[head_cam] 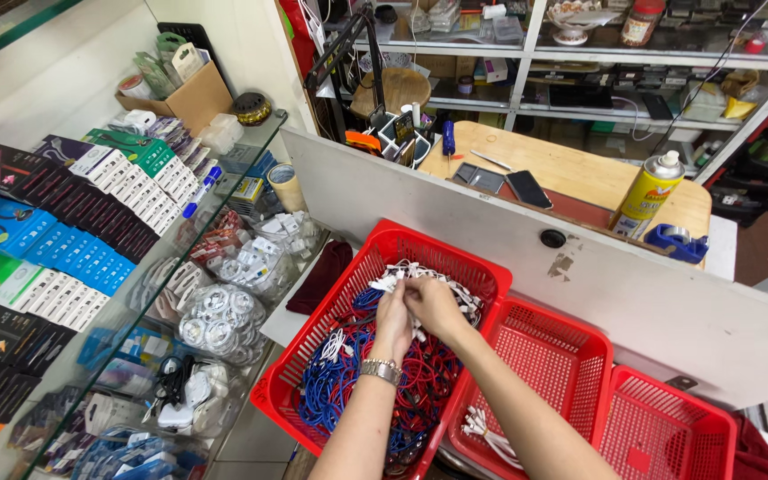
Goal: The person sorts tangled white, red, and blue cables from a large red basket into smaller red baskets. They wipe the counter with a maroon cloth, place rubber bands on the counter, and continue separating the white cables into a separate basket.
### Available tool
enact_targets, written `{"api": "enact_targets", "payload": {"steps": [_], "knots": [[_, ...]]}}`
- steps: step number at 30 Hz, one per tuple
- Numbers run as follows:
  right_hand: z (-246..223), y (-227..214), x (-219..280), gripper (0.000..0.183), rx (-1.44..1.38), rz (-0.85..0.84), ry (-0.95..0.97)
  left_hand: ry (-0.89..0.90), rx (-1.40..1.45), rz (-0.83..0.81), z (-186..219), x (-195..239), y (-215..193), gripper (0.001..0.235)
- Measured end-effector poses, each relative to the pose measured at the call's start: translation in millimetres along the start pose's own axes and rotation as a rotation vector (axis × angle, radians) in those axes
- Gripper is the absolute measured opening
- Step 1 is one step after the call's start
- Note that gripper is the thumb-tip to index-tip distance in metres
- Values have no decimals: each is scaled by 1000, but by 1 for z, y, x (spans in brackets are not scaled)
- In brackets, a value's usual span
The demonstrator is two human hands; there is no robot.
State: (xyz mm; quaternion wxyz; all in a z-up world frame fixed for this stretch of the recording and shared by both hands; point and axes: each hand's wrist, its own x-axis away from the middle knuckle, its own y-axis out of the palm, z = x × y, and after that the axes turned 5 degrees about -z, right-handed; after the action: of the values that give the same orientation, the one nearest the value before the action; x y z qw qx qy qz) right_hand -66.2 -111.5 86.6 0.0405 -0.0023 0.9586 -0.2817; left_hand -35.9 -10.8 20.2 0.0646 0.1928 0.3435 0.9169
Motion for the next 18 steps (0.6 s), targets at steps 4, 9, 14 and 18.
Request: {"api": "enact_targets", "payload": {"steps": [4,9,14,18], "knots": [[20,8,-23,29,-289,-105,14,62,-194,16,0,-12,-23,30],[73,11,-61,26,-475,56,237,16,-125,5,15,-20,-36,37],[159,37,-74,46,279,-48,371,53,-240,1,27,-18,-47,34],[207,69,-83,52,474,-221,472,35,-208,-7,28,-22,-54,32]]}}
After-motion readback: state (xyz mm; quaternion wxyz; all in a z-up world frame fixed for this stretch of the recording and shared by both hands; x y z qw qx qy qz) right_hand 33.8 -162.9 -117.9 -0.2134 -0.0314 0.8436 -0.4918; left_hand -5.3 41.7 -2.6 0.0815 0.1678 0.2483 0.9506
